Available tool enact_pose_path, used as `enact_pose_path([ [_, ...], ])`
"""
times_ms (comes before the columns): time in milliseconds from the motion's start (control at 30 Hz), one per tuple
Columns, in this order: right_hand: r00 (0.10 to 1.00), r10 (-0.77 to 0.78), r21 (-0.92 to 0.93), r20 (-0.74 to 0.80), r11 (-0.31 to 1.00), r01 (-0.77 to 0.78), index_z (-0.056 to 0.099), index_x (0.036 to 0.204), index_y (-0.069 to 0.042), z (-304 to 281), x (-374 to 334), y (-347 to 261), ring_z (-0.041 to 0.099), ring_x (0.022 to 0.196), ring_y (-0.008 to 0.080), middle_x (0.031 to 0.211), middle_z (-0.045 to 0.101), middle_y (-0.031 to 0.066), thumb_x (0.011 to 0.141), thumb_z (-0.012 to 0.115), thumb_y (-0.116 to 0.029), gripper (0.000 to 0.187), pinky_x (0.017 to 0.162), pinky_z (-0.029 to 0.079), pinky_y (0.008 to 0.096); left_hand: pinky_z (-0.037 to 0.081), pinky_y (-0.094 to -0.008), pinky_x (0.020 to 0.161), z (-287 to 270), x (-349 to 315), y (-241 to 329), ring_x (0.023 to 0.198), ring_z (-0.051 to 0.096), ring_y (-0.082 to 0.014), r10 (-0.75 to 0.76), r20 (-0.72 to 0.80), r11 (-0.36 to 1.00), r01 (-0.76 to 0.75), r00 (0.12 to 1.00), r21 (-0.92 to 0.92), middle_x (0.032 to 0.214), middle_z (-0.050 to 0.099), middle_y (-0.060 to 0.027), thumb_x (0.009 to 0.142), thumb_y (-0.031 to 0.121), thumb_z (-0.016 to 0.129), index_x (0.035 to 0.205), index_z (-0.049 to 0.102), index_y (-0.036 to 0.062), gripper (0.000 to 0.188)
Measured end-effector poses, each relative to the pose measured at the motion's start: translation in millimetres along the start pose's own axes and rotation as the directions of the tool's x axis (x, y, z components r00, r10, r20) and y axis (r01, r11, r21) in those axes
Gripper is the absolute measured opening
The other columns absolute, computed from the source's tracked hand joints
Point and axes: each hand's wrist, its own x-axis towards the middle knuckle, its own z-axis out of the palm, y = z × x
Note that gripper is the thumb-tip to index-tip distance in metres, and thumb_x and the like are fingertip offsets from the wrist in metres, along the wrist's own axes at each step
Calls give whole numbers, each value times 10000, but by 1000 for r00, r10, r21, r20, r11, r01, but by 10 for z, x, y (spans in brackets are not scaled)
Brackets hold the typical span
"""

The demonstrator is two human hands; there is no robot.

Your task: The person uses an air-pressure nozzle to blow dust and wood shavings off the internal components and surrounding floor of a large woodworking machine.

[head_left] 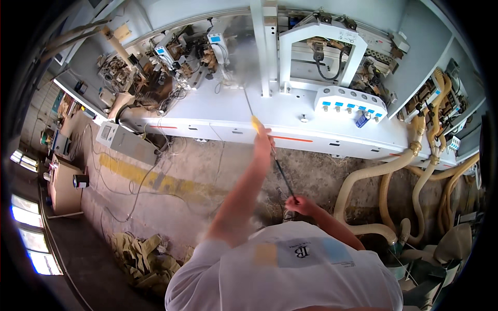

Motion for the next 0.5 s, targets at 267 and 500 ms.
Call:
enact_pose_path([
  [267,489,77,-296,-869,711,-638,704,1009,-102,-762,-1717,1272,681,844,336,895,719,104,880,713,-341,272,759,523,463,369,-287,480,451,851,606,504,429,-129,158,-44,982,-152,986,113,615,427,3,979,657,444,1039,593,6,671],
  [500,-129,191,230,-973,820,-523,709,1003,-141,-790,-2306,1344,689,927,313,983,736,89,879,700,-418,304,796,523,421,385,-274,488,448,1065,522,503,449,-127,159,-69,962,-139,985,235,611,451,-4,965,664,474,1010,606,6,673],
])
